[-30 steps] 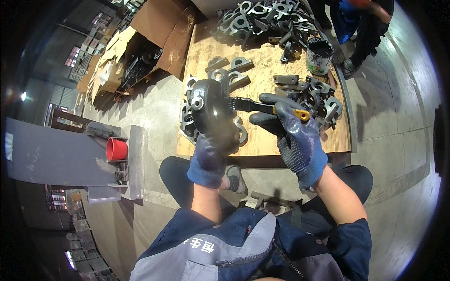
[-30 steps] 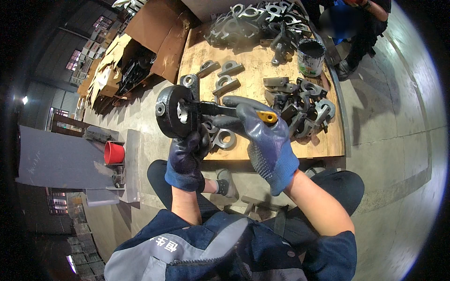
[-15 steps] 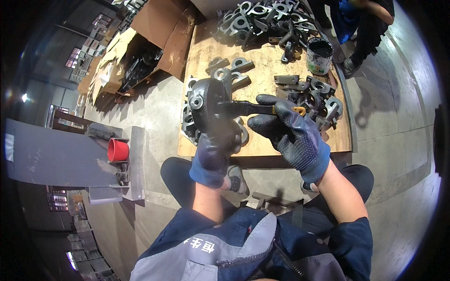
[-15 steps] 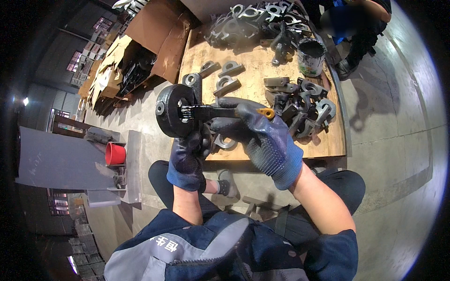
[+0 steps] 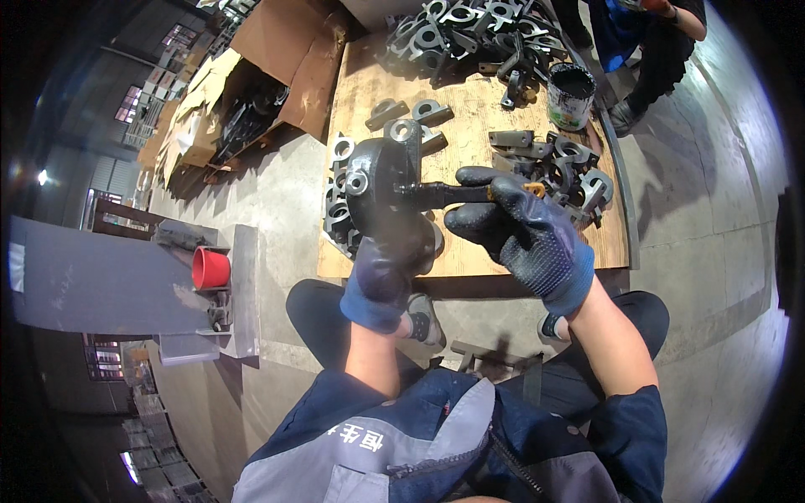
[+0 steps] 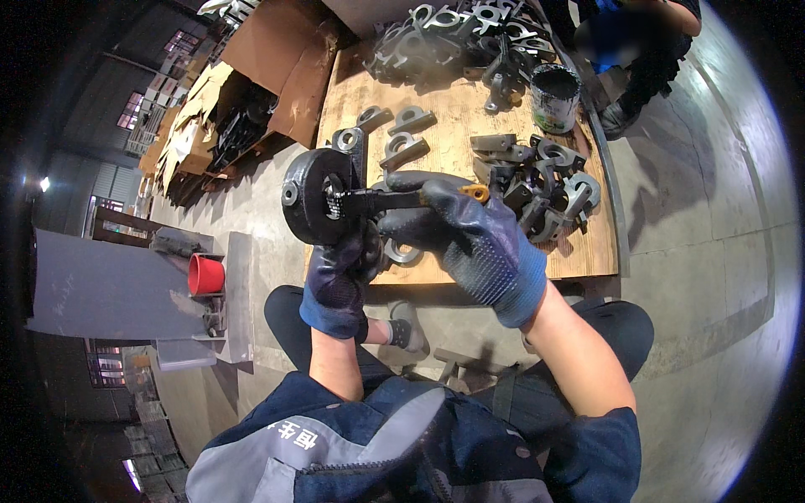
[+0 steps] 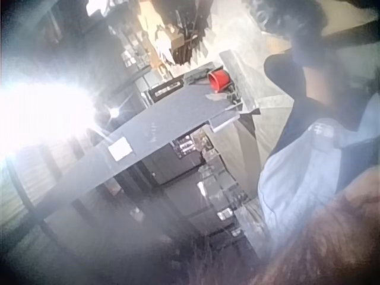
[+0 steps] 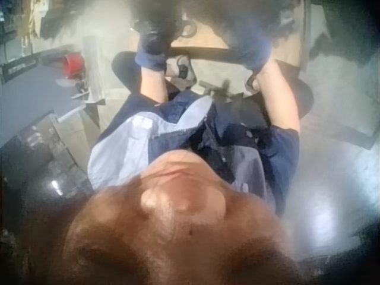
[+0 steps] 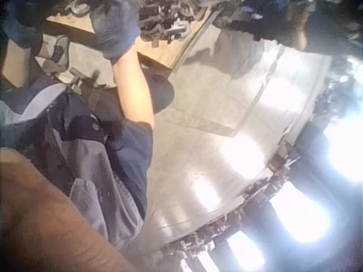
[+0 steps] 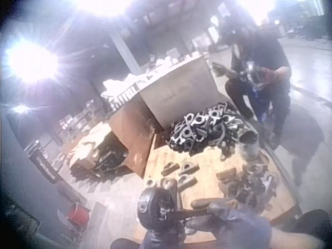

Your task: The person sits at a wooden table and repeatedly picks up metal brackets, applies black paint with a brush, and places them back on the table. Another person works nearby doing the same task.

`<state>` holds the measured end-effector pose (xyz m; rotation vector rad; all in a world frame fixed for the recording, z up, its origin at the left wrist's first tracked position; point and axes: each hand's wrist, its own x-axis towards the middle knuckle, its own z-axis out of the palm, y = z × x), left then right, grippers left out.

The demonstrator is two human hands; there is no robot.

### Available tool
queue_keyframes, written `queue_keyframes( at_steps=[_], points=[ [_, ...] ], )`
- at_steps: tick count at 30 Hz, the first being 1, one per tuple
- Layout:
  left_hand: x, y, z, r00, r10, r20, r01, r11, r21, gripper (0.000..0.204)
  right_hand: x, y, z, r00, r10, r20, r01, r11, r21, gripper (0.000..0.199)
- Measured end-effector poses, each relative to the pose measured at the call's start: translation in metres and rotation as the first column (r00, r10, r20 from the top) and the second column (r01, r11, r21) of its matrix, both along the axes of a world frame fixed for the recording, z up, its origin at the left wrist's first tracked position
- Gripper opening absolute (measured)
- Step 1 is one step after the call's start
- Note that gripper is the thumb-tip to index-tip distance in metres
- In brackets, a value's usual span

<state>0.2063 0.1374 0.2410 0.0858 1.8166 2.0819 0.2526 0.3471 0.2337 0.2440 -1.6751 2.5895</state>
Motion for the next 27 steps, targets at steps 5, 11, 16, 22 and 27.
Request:
queue_keyframes(
  at_steps=[5,11,16,22,27],
  points=[
    [0.002,-0.001,0.0,0.998,0.044,0.052,-0.047,0.997,0.064,0.047,-0.006,0.011,-0.006,0.999,-0.043,-0.025,0.039,0.987,-0.157,0.036],
    [-0.002,-0.007,0.002,0.998,-0.055,-0.002,0.055,0.998,0.024,0.029,-0.009,0.009,0.008,0.987,-0.011,0.162,0.054,0.962,-0.267,0.037],
    [0.0,-0.002,0.002,1.0,-0.005,-0.01,0.006,1.0,0.031,0.022,-0.006,0.013,-0.005,0.99,-0.022,-0.14,0.021,1.0,-0.008,0.047],
    [-0.008,-0.007,-0.013,0.998,0.017,0.058,-0.022,0.996,0.091,0.041,0.0,-0.004,-0.005,0.989,-0.013,-0.148,0.013,1.0,0.0,0.043],
    [-0.009,-0.003,-0.014,0.996,0.009,0.084,-0.019,0.993,0.116,0.041,-0.001,-0.012,0.009,0.961,0.182,0.206,0.009,0.728,-0.686,0.044]
  ],
)
